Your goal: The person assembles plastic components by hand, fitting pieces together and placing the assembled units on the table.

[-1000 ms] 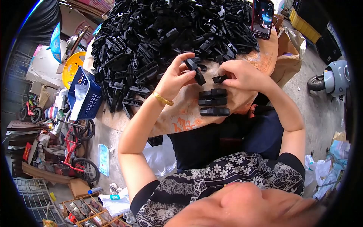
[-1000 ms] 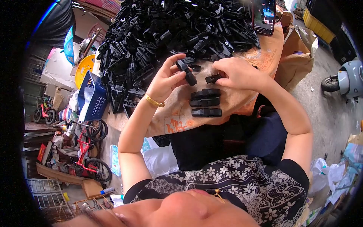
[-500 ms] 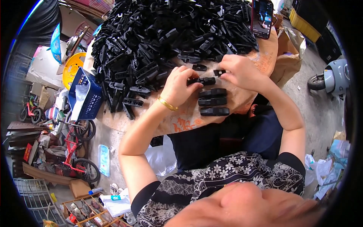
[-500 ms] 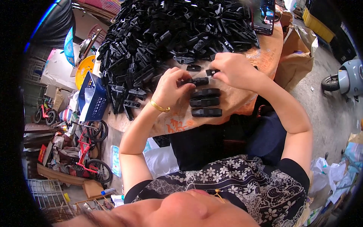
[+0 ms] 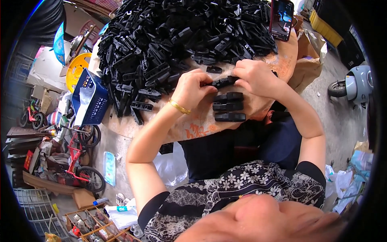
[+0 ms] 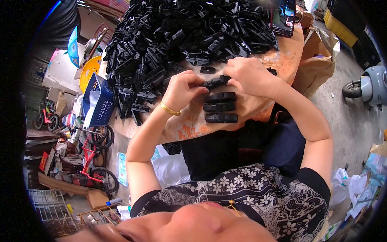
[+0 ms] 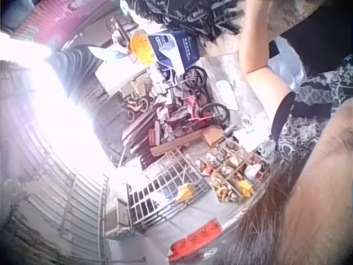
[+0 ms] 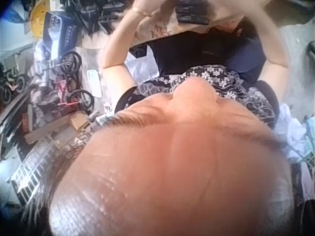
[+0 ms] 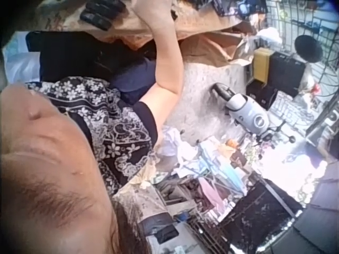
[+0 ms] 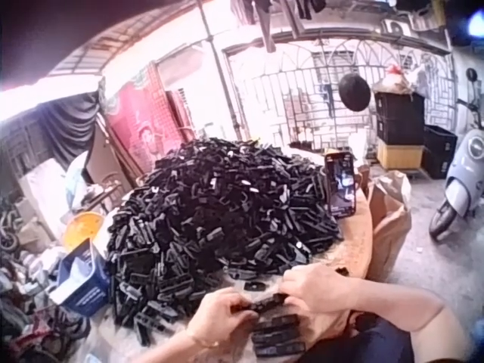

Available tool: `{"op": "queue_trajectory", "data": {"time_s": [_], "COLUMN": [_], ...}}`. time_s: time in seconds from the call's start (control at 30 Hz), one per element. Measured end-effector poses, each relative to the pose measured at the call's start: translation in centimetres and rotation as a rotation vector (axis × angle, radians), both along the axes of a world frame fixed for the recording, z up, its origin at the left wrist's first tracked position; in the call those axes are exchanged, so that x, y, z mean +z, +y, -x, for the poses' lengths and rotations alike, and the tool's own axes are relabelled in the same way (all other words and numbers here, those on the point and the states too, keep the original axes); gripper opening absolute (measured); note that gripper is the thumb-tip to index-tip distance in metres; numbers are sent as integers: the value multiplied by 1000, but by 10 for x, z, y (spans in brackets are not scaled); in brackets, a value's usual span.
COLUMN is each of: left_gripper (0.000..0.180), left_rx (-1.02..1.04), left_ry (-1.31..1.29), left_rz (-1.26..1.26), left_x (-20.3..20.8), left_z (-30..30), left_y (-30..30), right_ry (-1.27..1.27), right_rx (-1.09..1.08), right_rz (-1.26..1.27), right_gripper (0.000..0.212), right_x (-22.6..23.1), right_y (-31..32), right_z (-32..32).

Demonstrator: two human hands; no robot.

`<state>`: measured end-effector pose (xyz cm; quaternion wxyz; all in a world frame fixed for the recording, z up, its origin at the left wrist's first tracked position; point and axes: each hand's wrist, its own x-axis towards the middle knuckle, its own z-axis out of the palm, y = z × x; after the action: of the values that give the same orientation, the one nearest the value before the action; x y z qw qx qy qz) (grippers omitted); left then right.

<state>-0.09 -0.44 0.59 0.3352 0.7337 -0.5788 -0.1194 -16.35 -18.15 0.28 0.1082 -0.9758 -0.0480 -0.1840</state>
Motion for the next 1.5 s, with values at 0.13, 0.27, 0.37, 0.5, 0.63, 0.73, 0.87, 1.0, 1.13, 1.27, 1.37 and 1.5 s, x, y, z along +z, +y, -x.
{"op": "queue_trajectory", "data": {"time_s": [0.13,0.27,0.37,0.5,0.63,0.73,0.87,1.0,1.13,1.27,1.37,1.5], "left_gripper": [20,21,21,20,17,14,34,32,25,19,17,13], "left_rx": [-28,-31,-42,-69,-172,-251,-1,26,76,9,41,49], "left_ry": [-19,-30,-55,41,121,150,-454,-623,-602,-657,-512,176], "left_rz": [26,27,34,110,59,-94,317,287,274,238,356,119], "left_x": [-2,-1,0,-11,-5,8,-4,-14,-13,-12,-8,12], "left_z": [4,3,3,11,6,4,-12,-23,-23,-28,-22,-10], "left_y": [0,-1,-2,-6,-8,-7,-17,-27,-24,-20,-20,-7], "right_ry": [-23,-5,7,-8,27,190,-133,-243,-187,-138,85,182], "right_rx": [12,41,77,204,210,245,89,34,46,63,-81,-27], "right_rz": [-15,5,-37,-153,-233,-312,-246,-76,-36,-192,-387,-342], "right_gripper": [16,16,16,18,18,19,21,19,16,11,15,23], "right_x": [12,11,10,-2,3,14,-1,-23,-24,-11,-3,1], "right_y": [-4,1,1,3,3,-2,3,14,15,18,19,5], "right_z": [3,-2,-7,-16,-9,-4,-21,-48,-49,-31,-19,-6]}}
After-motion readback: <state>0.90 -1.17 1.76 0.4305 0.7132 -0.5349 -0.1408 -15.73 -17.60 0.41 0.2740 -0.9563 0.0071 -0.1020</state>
